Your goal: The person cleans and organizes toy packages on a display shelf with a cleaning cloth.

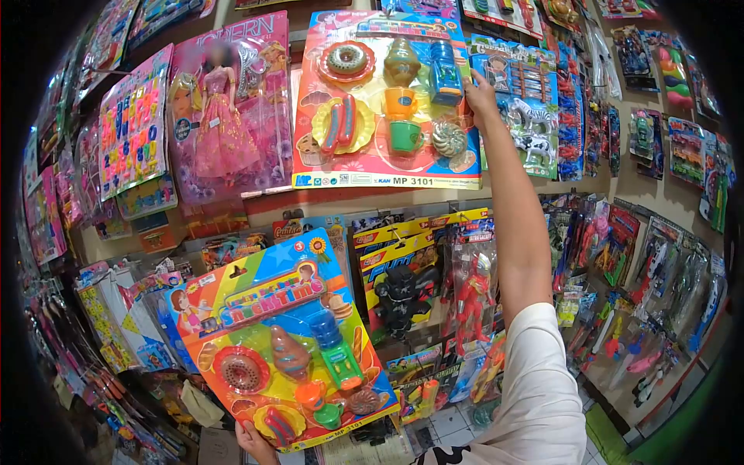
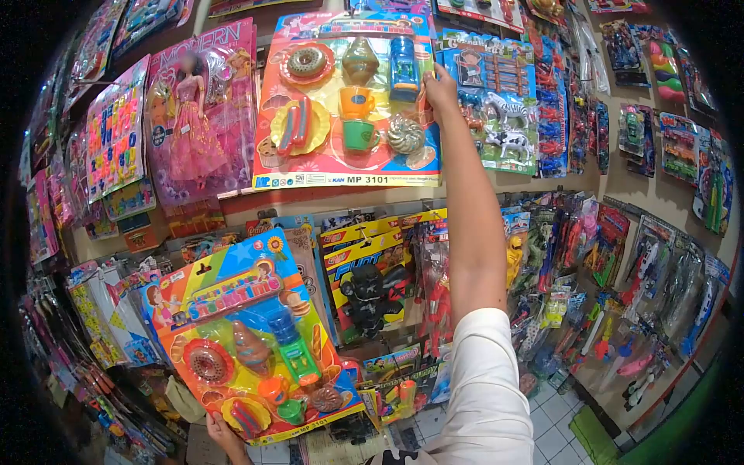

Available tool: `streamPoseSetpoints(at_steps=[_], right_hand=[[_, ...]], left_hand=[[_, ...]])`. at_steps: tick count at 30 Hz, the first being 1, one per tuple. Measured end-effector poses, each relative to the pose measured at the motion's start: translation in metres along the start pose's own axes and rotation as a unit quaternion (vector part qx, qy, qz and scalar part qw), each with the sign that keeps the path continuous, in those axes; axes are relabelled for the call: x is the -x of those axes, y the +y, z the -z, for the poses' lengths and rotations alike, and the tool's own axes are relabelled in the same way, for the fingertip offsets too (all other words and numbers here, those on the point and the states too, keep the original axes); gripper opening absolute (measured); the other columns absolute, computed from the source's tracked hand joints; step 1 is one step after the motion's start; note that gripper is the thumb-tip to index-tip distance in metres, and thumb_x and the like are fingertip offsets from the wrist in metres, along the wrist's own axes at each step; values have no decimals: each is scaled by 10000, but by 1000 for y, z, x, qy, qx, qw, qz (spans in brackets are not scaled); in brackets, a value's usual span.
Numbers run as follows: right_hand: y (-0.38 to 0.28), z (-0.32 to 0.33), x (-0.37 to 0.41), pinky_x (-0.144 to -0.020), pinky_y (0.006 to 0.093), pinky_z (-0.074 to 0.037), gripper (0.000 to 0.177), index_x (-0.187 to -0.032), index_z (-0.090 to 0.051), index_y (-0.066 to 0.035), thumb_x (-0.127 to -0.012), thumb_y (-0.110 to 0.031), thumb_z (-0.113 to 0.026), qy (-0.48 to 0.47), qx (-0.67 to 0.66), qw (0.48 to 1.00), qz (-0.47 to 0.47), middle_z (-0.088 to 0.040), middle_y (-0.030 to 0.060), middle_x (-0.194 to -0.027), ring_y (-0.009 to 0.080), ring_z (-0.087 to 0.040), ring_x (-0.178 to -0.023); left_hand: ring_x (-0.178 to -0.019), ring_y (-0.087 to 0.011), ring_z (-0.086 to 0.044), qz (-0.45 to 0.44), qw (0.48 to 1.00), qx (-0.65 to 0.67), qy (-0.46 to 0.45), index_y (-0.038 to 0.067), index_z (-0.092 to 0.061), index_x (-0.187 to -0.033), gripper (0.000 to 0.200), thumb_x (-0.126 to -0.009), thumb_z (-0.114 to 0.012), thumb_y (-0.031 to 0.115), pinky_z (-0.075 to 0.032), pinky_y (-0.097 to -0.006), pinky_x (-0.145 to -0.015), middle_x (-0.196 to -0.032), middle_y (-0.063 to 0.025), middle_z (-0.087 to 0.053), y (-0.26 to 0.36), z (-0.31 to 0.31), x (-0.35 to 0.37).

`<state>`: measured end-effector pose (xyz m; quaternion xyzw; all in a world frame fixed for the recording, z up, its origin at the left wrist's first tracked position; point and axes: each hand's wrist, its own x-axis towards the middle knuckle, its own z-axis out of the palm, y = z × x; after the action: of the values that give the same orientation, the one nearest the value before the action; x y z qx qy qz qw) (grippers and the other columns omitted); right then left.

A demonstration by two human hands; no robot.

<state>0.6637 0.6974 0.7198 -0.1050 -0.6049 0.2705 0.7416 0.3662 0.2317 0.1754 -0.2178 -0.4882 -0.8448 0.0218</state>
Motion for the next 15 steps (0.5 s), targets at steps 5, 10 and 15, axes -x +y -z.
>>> streamPoseSetpoints(at_steps=[5, 10, 15], right_hand=[[38, -3, -14, -692, 253, -460, 402, -1297, -500, -44, -916, -154, -567, 21, 54, 998, 35, -632, 38, -977, 88, -558, -801], [91, -21, -38, -781, 308, -460, 401, -1270, -515, -34, -897, -170, -571, 77, 147, 979, 122, -645, 106, -1006, 176, -596, -894], [106, -33, -38, -951, 382, -398, 420, -1261, -505, -27, -872, -169, -572, 76, 226, 963, 125, -533, 174, -1266, 315, -532, -1127]], left_hand=[[-849, -171, -626, 76, 996, -29, -25, -36, -420, -1266, 418, -981, -464, 266, -521, -297, -694, -1063, -127, -601, -15, 29, 0], [-911, -176, -606, 2, 995, 99, 19, -36, -402, -1287, 425, -983, -460, 255, -509, -312, -747, -1099, -129, -581, -11, -9, 1], [-916, -162, -591, 7, 995, 103, -9, -35, -414, -1270, 380, -984, -453, 212, -491, -296, -766, -1103, -114, -583, 23, -46, -2]])
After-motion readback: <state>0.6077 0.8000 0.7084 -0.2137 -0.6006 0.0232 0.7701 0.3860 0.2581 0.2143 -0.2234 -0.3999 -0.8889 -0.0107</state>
